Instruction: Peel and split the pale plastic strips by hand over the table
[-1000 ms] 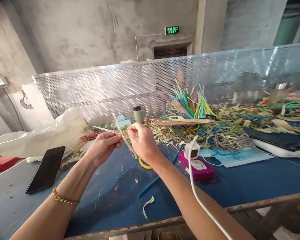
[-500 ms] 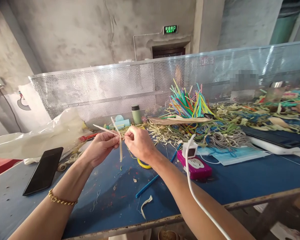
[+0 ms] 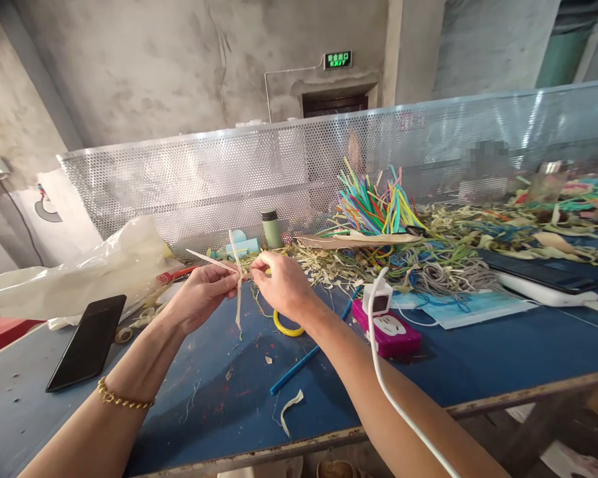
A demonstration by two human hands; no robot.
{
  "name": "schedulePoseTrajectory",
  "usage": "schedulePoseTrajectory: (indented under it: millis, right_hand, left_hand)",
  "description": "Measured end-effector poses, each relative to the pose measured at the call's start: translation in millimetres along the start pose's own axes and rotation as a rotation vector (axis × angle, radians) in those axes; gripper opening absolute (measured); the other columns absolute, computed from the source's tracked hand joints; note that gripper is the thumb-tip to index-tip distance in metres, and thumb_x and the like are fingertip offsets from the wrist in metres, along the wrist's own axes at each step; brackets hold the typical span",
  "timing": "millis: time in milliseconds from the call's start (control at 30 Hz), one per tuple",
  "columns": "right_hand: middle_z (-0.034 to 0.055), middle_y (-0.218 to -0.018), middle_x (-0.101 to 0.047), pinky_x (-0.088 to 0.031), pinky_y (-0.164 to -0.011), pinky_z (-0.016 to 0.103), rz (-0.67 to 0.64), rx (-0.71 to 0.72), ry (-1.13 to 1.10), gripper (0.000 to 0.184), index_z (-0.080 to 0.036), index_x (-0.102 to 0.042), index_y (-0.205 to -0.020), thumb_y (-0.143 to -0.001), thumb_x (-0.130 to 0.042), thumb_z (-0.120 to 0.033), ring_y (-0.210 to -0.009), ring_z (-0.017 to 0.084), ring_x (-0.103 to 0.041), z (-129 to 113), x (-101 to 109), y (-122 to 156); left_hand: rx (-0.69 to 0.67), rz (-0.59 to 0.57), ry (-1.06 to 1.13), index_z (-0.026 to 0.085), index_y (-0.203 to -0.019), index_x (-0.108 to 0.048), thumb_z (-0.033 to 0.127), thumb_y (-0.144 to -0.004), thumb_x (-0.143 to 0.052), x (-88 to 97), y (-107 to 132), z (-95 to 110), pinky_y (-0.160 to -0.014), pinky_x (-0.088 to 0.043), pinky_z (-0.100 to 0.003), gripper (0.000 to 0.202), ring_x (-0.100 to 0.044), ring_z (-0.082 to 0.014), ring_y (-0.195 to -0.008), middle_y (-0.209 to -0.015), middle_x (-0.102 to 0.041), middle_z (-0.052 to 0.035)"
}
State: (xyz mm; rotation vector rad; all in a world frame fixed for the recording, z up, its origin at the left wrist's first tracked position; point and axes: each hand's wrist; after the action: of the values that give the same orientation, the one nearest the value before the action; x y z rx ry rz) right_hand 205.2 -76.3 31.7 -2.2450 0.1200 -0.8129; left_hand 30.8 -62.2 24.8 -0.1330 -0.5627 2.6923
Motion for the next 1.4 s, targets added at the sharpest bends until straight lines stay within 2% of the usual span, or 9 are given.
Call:
schedulePoseTrajectory:
  millis: [67,133,300,533,833,1067,1233,1300,1400]
  right_hand:
    - [0.0063,-0.083,-0.067,-0.04,-0.063,0.028,0.05,0.041,-0.001,0.014,-0.015,-0.068,-0.08,-0.084,-0.056,-0.021,-0.068,0.014,-0.056,3.4,1.0,-2.0]
    - [0.0046,-0.074,-0.064,-0.039,-0.061,0.027,0.004,0.027,-0.118,0.02,-0.015,-0.069,-0.079,-0.086,-0.057,-0.028,-0.066,0.014,-0.054,4.0,1.3,-2.8]
    - [-0.0059,-0.046,-0.047,-0.029,-0.043,0.022,-0.117,-0.231,-0.538,0.017,-0.015,-0.064,-0.078,-0.079,-0.066,-0.032,-0.041,0.007,-0.038,-4.5,0.1,0.2]
    - [-0.0075,-0.049,-0.045,-0.022,-0.037,0.02,-0.166,-0.333,-0.751,0.017,-0.017,-0.058,-0.078,-0.078,-0.067,-0.031,-0.038,0.005,-0.03,-11.6,0.4,3.2]
    - [-0.0073,-0.043,-0.044,-0.027,-0.039,0.022,-0.091,-0.324,-0.807,0.017,-0.019,-0.052,-0.072,-0.079,-0.063,-0.029,-0.037,0.007,-0.036,-9.0,-7.8,3.9]
    - [-0.007,-0.04,-0.043,-0.028,-0.041,0.022,-0.05,-0.351,-0.826,0.017,-0.019,-0.051,-0.073,-0.081,-0.06,-0.03,-0.037,0.008,-0.036,-6.4,-14.5,4.8]
    - [-0.0064,-0.043,-0.043,-0.027,-0.039,0.024,-0.067,-0.373,-0.655,0.015,-0.019,-0.052,-0.073,-0.082,-0.058,-0.031,-0.036,0.009,-0.036,-2.2,-12.8,2.5]
    - [-0.0039,-0.049,-0.048,-0.028,-0.042,0.025,-0.006,-0.32,-0.379,0.018,-0.019,-0.052,-0.069,-0.081,-0.061,-0.029,-0.041,0.009,-0.04,1.5,-7.6,0.1]
    - [0.0004,-0.058,-0.054,-0.034,-0.053,0.027,0.211,-0.08,0.06,0.025,-0.019,-0.052,-0.061,-0.081,-0.064,-0.028,-0.053,0.012,-0.045,3.7,1.4,-2.5]
  left_hand:
    - [-0.002,-0.02,-0.014,0.01,-0.066,-0.069,0.026,-0.07,-0.078,-0.5,0.4,0.4,-0.057,-0.035,-0.024,0.018,-0.045,-0.0089,-0.06,-0.067,-0.058,-0.0021]
    - [-0.004,-0.058,-0.025,0.011,-0.067,-0.07,0.027,-0.071,-0.078,-1.5,1.3,1.0,-0.058,-0.035,-0.024,0.018,-0.046,-0.0093,-0.06,-0.066,-0.058,-0.002]
    - [0.003,-0.132,-0.025,0.011,-0.069,-0.071,0.03,-0.07,-0.079,-4.7,3.9,2.6,-0.058,-0.036,-0.025,0.021,-0.044,-0.0096,-0.06,-0.063,-0.057,-0.0013]
    - [0.014,-0.124,-0.031,0.011,-0.073,-0.074,0.029,-0.071,-0.079,-4.2,4.6,1.8,-0.059,-0.037,-0.025,0.019,-0.044,-0.0106,-0.061,-0.066,-0.059,-0.0027]
    - [-0.033,-0.147,-0.014,0.012,-0.076,-0.074,0.027,-0.074,-0.077,-2.0,3.8,3.5,-0.06,-0.036,-0.026,0.015,-0.047,-0.0116,-0.066,-0.077,-0.062,-0.0047]
    - [-0.017,-0.137,-0.005,0.013,-0.074,-0.073,0.025,-0.073,-0.077,-1.6,5.0,5.6,-0.059,-0.035,-0.026,0.013,-0.046,-0.0115,-0.063,-0.069,-0.058,-0.0026]
    - [-0.001,-0.131,-0.009,0.013,-0.073,-0.072,0.025,-0.073,-0.076,-0.9,4.2,4.9,-0.059,-0.035,-0.026,0.013,-0.046,-0.0117,-0.063,-0.068,-0.057,-0.0025]
    - [0.017,-0.119,-0.041,0.013,-0.072,-0.072,0.025,-0.072,-0.075,-0.5,3.6,4.1,-0.059,-0.035,-0.027,0.013,-0.046,-0.0115,-0.062,-0.068,-0.057,-0.0022]
    - [0.035,-0.101,-0.144,0.013,-0.068,-0.069,0.026,-0.072,-0.073,-0.6,3.0,1.8,-0.058,-0.033,-0.027,0.014,-0.043,-0.0112,-0.06,-0.064,-0.054,-0.0009]
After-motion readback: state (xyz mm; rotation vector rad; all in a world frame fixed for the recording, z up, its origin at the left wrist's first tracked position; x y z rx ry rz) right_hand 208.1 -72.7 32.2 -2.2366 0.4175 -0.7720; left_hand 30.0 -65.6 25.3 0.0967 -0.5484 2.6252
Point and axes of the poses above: each hand's wrist, its own y-axis away from the middle knuckle, its own x-axis out of the back of the hand, z = x × y
